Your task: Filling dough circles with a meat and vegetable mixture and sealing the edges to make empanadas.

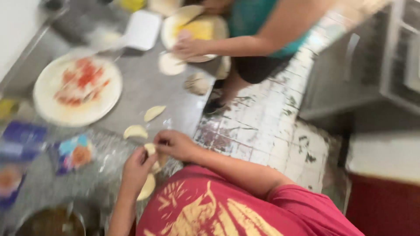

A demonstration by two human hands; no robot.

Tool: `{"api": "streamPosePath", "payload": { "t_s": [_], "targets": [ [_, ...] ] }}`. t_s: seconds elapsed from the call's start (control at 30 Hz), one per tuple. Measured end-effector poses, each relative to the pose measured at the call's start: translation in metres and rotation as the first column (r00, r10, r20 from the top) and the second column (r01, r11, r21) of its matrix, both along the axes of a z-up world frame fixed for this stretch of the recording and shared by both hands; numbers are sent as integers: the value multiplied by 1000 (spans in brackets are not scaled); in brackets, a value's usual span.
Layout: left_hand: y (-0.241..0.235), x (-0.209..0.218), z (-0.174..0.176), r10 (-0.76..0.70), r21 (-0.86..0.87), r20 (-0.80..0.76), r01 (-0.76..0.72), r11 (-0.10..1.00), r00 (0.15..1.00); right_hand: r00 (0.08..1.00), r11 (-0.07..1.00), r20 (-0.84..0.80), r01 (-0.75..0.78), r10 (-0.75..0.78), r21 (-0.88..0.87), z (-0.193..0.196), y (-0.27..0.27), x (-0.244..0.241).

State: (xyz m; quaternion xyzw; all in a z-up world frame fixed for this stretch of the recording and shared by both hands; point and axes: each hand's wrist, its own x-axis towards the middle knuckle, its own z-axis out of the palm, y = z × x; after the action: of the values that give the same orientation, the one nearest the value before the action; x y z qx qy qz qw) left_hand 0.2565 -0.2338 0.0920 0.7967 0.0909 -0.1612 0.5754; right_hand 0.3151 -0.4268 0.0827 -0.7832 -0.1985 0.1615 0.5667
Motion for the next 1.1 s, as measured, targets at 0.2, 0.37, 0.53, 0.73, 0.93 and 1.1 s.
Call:
{"api": "streamPosePath", "payload": {
  "t_s": [0.2, 0.37, 0.53, 0.73, 0.93, 1.1],
  "targets": [
    [-29, 5, 82, -113, -42, -384, 105, 994, 916, 934, 999, -357, 12, -23, -33, 77, -25, -28],
    [-23, -7, 74, -145, -166, -354, 90, 982, 924, 884, 919, -467, 180, 5, 350, 36, -34, -56],
    [-5, -21, 30, -110, -268, -279, 33, 963, 954, 847, 924, -531, 188, 19, 333, 45, -20, -67],
    [15, -10, -1, -228, 42, -96, 233, 972, 969, 975, 908, -220, 55, 42, 416, -5, 11, -56],
    [30, 14, -44, -105, 153, 98, 89, 984, 990, 963, 956, -208, 216, -174, 200, 45, 5, -60],
    [6, -1, -3, -106, 177, 105, 86, 980, 989, 882, 866, -403, 385, -244, 319, 18, 7, -61]
  ]
}}
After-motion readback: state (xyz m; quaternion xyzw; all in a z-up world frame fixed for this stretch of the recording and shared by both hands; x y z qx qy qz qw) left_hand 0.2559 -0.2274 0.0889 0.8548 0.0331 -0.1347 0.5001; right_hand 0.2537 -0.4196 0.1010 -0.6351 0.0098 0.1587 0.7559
